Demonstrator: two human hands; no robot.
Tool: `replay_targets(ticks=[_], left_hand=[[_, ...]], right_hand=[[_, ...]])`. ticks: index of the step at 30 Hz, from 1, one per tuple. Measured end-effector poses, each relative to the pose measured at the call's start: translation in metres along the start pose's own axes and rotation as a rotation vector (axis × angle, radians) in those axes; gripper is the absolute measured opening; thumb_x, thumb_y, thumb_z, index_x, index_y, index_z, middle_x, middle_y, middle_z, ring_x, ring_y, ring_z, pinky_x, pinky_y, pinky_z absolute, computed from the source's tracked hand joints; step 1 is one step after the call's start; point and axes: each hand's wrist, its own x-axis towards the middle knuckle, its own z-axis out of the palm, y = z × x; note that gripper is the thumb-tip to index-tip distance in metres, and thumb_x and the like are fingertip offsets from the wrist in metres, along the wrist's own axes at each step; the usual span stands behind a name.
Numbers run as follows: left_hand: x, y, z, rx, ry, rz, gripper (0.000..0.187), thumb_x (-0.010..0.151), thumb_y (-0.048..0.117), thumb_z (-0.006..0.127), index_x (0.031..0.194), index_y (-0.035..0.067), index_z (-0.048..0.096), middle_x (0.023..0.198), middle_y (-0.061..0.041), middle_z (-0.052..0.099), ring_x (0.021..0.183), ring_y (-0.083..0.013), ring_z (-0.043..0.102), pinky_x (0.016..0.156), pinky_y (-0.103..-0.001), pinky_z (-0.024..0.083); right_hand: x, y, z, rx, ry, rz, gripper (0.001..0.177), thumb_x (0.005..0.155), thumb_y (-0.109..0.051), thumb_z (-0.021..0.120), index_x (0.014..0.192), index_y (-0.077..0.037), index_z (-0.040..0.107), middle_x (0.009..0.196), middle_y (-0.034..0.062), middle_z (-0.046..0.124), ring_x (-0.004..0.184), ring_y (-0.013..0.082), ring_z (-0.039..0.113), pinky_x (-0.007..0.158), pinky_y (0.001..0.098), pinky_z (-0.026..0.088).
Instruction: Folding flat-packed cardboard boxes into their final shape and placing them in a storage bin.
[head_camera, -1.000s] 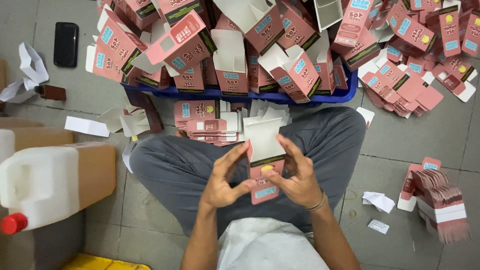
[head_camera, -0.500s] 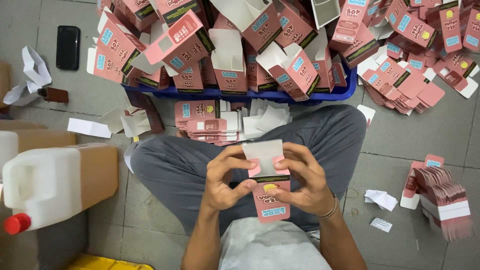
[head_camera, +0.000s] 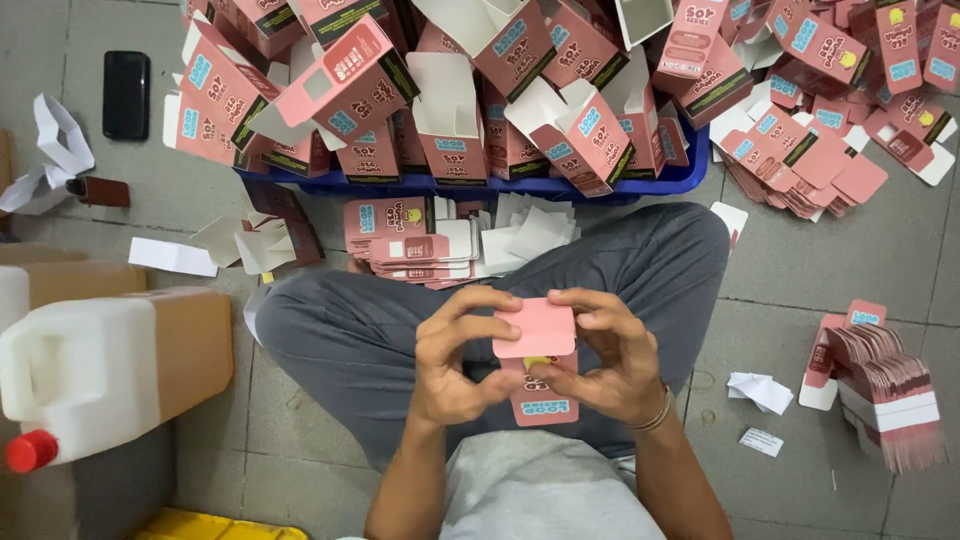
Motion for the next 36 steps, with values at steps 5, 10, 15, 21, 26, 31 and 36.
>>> replay_targets(ticks=[5,10,15,21,26,31,36], left_hand=[[0.002,0.002,0.010,0.094,0.115,-0.001,0.022,0.084,0.020,0.084,0.089,0.004,0.070,0.095,-0.017,0.074,0.087,-0.0360,0.073,0.081,-0.047,0.058],[0.005,0.004,0.016,0.089,0.170,-0.017,0.019,0.086,0.015,0.081,0.096,0.002,0.072,0.093,-0.017,0.074,0.087,-0.0341,0.073,0.077,-0.044,0.058],[-0.001,-0.001,0.018,0.094,0.162,-0.034,0.010,0.089,0.013,0.076,0.094,0.004,0.076,0.095,-0.017,0.072,0.090,-0.0345,0.073,0.082,-0.044,0.058],[0.001,0.000,0.014,-0.019,0.065,-0.076,0.012,0.092,0.011,0.070,0.095,0.002,0.077,0.099,-0.021,0.071,0.096,-0.0380,0.071,0.087,-0.049,0.056],[0.013,0.013,0.013,0.007,-0.042,-0.018,0.018,0.095,0.013,0.068,0.104,-0.002,0.075,0.105,-0.022,0.072,0.102,-0.0437,0.071,0.089,-0.054,0.056],[0.017,0.010,0.011,0.044,-0.077,0.024,0.017,0.094,0.008,0.070,0.106,-0.003,0.075,0.105,-0.022,0.074,0.101,-0.0453,0.072,0.088,-0.055,0.058],[0.018,0.006,0.013,0.042,-0.086,0.025,0.018,0.095,0.010,0.070,0.108,-0.001,0.076,0.107,-0.021,0.075,0.105,-0.0454,0.071,0.090,-0.056,0.057]], right_hand=[[0.000,0.000,0.003,-0.006,0.010,-0.009,0.064,0.071,-0.001,0.090,0.117,0.007,0.047,0.119,0.0389,0.062,0.102,0.0466,0.074,0.075,0.0462,0.066],[0.008,-0.005,0.003,-0.021,0.006,-0.025,0.064,0.070,0.000,0.090,0.119,0.009,0.050,0.119,0.0400,0.062,0.101,0.0492,0.073,0.075,0.0486,0.066],[0.008,-0.005,0.000,-0.121,0.010,-0.056,0.058,0.069,-0.007,0.093,0.116,0.003,0.061,0.117,0.0358,0.065,0.103,0.0467,0.074,0.082,0.0474,0.064],[0.007,-0.003,0.001,-0.092,0.053,-0.011,0.047,0.068,-0.007,0.094,0.103,0.002,0.063,0.115,0.0359,0.066,0.100,0.0456,0.075,0.082,0.0457,0.064],[0.005,-0.001,-0.002,-0.030,0.066,0.035,0.046,0.070,-0.004,0.092,0.103,0.002,0.060,0.116,0.0367,0.064,0.101,0.0447,0.074,0.083,0.0445,0.063],[-0.001,0.004,-0.002,0.049,0.077,0.069,0.048,0.072,-0.002,0.090,0.108,0.002,0.059,0.119,0.0371,0.062,0.105,0.0438,0.073,0.084,0.0436,0.062],[0.004,0.002,0.000,-0.017,0.096,0.116,0.041,0.072,-0.006,0.092,0.100,0.005,0.065,0.116,0.0324,0.065,0.101,0.0371,0.073,0.081,0.0380,0.063]])
